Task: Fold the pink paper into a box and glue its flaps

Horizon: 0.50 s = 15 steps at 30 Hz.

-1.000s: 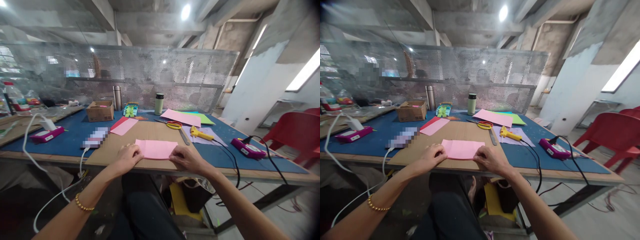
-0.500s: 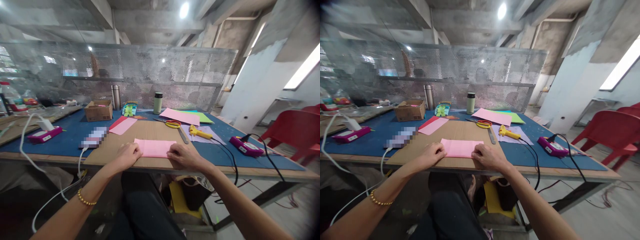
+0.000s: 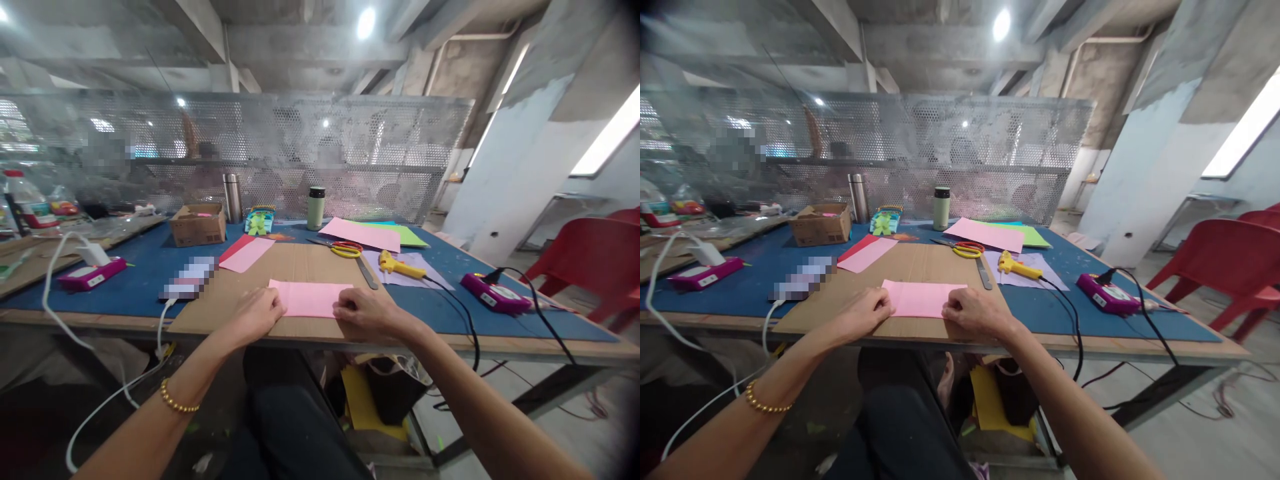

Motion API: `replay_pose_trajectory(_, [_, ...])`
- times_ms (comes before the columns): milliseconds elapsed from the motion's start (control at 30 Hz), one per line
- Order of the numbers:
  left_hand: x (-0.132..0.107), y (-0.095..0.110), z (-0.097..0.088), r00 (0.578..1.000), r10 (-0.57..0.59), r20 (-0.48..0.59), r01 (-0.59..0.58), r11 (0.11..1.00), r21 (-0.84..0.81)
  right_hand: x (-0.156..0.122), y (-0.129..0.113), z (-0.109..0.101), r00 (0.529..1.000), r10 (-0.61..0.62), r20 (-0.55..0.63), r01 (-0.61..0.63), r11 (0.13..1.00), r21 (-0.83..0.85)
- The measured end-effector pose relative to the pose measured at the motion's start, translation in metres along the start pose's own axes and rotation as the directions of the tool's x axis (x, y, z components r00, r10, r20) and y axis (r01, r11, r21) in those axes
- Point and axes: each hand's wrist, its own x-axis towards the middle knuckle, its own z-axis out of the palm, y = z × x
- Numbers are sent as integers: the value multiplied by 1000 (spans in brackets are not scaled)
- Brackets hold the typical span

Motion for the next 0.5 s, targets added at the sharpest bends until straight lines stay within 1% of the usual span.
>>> replay_pose_trajectory(100, [-1, -1, 2, 1000, 4, -15, -4, 1000, -2, -1, 0, -1, 1000, 23, -14, -23, 1000, -18])
replay_pose_trajectory(233, [-4, 1, 1, 999, 8, -34, -8, 1000, 7, 3, 13, 5, 998, 61, -20, -62, 997, -39])
replay_pose_trajectory(367, [-4, 5, -1, 998, 12, -62, -13, 1000, -6, 11, 28, 13, 998, 30, -57, -35, 995, -88])
replay_pose_trajectory(500, [-4, 5, -2, 997, -3, -73, 2, 1000, -15, 9, 29, 14, 998, 17, -56, -20, 999, -43])
